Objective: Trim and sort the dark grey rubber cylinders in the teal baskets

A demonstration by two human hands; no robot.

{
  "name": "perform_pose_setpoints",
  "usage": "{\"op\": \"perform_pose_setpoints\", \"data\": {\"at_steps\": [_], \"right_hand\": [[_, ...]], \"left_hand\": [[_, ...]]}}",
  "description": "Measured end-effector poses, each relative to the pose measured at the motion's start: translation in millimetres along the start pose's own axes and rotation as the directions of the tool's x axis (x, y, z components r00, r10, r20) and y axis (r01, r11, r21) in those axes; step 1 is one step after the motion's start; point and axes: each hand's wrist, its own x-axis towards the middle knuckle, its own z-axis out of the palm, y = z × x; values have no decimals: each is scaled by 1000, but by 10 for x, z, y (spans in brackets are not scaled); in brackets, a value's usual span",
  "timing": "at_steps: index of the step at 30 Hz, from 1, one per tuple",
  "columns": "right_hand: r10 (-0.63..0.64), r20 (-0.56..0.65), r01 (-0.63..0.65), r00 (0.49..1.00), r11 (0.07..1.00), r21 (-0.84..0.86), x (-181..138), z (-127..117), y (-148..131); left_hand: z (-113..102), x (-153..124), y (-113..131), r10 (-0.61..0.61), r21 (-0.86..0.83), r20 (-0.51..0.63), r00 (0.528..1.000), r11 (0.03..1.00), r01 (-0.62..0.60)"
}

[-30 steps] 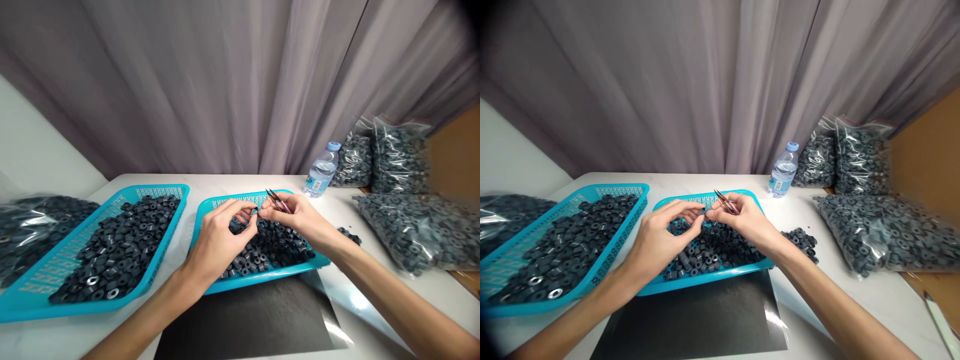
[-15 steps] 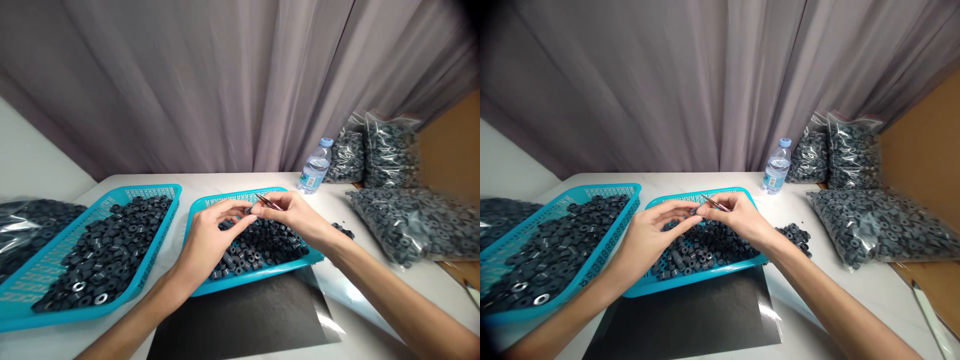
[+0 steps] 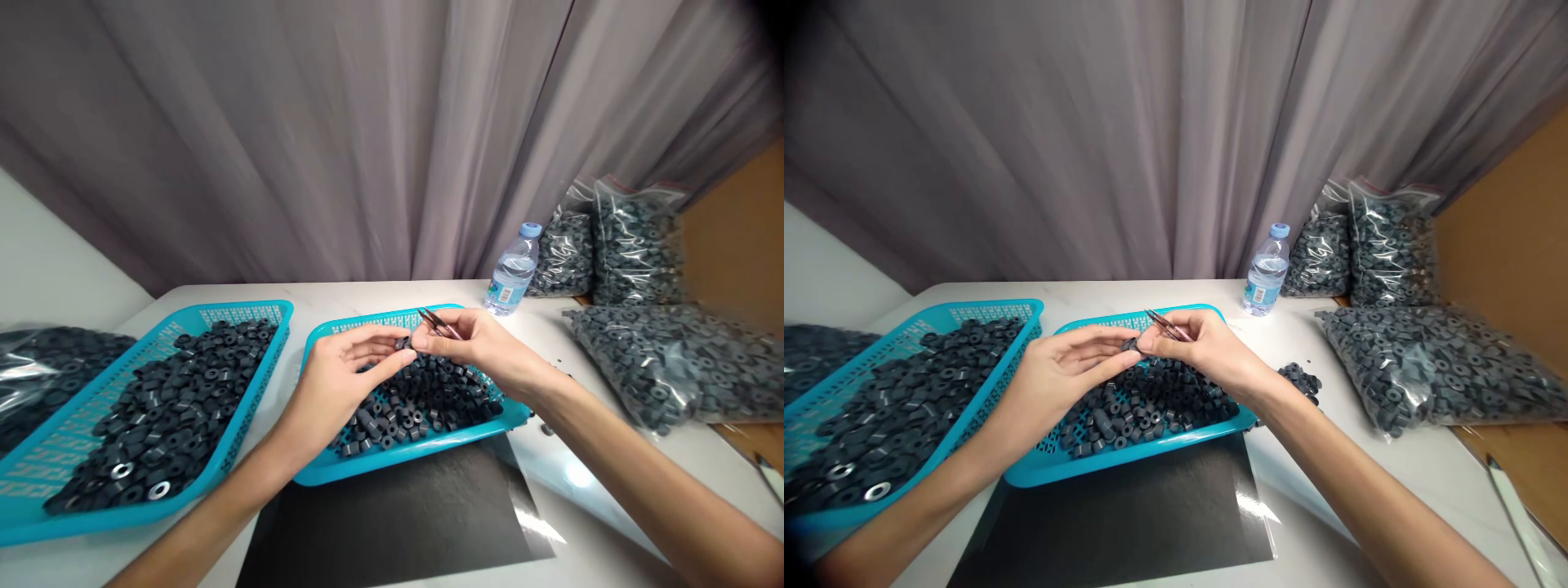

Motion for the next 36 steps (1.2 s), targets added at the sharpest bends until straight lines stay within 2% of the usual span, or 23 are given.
{"op": "perform_pose_setpoints", "data": {"at_steps": [6,12,27,31,36], "right_hand": [[10,4,-10,1000,1000,-3,-27,4,-62],[4,15,-4,1000,1000,-12,-39,8,-84],[-28,-6,28,1000,1000,-10,-30,30,-89],[17,-24,-17,1000,1000,-16,-30,18,-89],[40,-69,-40,997,999,-1,-34,-4,-69]], "left_hand": [[-33,17,78,-84,-88,77,993,992,91],[-47,25,103,-119,-107,96,988,986,129],[-20,7,133,-101,-82,102,990,991,109],[-44,1,112,-94,-87,132,987,991,106],[-56,1,108,-142,-85,164,976,984,157]]}}
